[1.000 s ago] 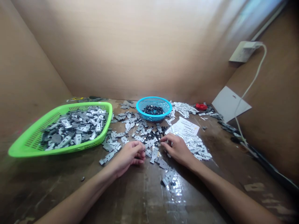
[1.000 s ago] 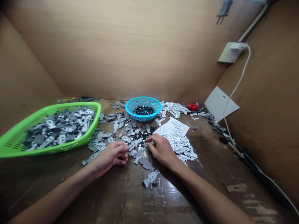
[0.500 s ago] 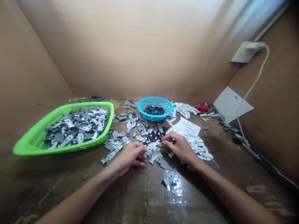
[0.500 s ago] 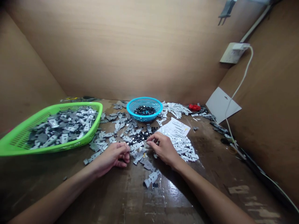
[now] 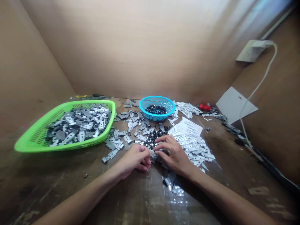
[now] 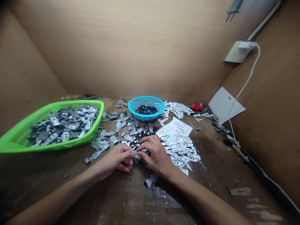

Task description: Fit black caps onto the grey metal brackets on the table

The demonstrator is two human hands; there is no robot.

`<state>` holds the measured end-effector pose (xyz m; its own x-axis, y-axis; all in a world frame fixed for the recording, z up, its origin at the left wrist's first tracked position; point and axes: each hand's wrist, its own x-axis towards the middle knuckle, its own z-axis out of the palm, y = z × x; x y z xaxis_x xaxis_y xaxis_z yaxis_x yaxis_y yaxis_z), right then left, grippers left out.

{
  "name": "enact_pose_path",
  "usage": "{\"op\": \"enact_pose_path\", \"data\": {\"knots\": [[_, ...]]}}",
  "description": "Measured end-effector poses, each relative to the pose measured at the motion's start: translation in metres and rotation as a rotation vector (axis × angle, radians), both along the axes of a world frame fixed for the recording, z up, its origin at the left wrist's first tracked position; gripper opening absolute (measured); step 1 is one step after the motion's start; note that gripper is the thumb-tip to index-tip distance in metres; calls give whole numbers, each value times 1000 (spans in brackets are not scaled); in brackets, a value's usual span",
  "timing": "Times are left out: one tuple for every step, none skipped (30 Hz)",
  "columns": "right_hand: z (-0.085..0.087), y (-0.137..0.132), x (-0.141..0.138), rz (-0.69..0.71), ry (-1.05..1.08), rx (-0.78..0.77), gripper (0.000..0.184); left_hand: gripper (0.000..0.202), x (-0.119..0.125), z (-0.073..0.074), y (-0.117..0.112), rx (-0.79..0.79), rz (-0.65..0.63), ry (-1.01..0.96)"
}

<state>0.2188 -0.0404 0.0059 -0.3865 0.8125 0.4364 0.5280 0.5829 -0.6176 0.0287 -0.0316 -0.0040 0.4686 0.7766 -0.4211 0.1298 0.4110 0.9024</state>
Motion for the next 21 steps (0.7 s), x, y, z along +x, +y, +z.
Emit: {"op": "enact_pose_path", "data": {"knots": [[-1, 0, 0, 4, -7, 2, 10, 26, 0, 0, 0, -3, -1, 0], [-2, 0, 0, 12, -15, 3, 10, 25, 0, 0, 0, -3, -1, 0], [-2, 0, 0, 20, -23, 3, 10, 25, 0, 0, 0, -2, 0, 1], [-3, -1, 0, 27, -29, 3, 11, 24, 0, 0, 0, 1, 3, 2], [-4, -1, -1, 30, -32, 4, 11, 24, 0, 0, 0, 3, 5, 4], [-4, -2, -1, 31, -32, 5, 11, 24, 0, 0, 0, 5, 8, 5], [-3, -3, -2, 29, -29, 7, 11, 24, 0, 0, 0, 7, 10, 6], [-2, -4, -2, 23, -22, 9, 11, 24, 0, 0, 0, 7, 11, 8], [-1, -4, -1, 14, -12, 12, 11, 24, 0, 0, 1, 8, 12, 10], [1, -3, 1, -3, -2, 15, 11, 24, 0, 0, 1, 9, 12, 13], [3, -2, 3, -28, 6, 21, 11, 24, 0, 0, 1, 10, 11, 16], [4, 1, 8, -61, 8, 28, 11, 24, 0, 0, 2, 10, 9, 20], [4, 4, 13, -99, 0, 33, 12, 24, 0, 0, 2, 10, 8, 22], [4, 8, 19, -140, -21, 37, 12, 24, -1, 0, 2, 10, 9, 24], [3, 12, 26, -175, -58, 30, 13, 23, -1, 1, 3, 10, 10, 25], [1, 16, 33, -197, -109, 15, 14, 23, -1, 1, 3, 11, 12, 27], [-2, 20, 39, -198, -172, -11, 13, 23, -1, 1, 3, 11, 13, 29], [-5, 23, 45, -179, -233, -38, 12, 23, -1, 2, 3, 10, 14, 30], [-8, 26, 49, -152, -286, -55, 12, 23, -2, 2, 3, 9, 13, 31], [-11, 28, 53, -127, -330, -63, 13, 23, -2, 3, 4, 7, 12, 33], [-13, 29, 54, -106, -366, -62, 13, 23, -2, 4, 4, 6, 11, 33]]}}
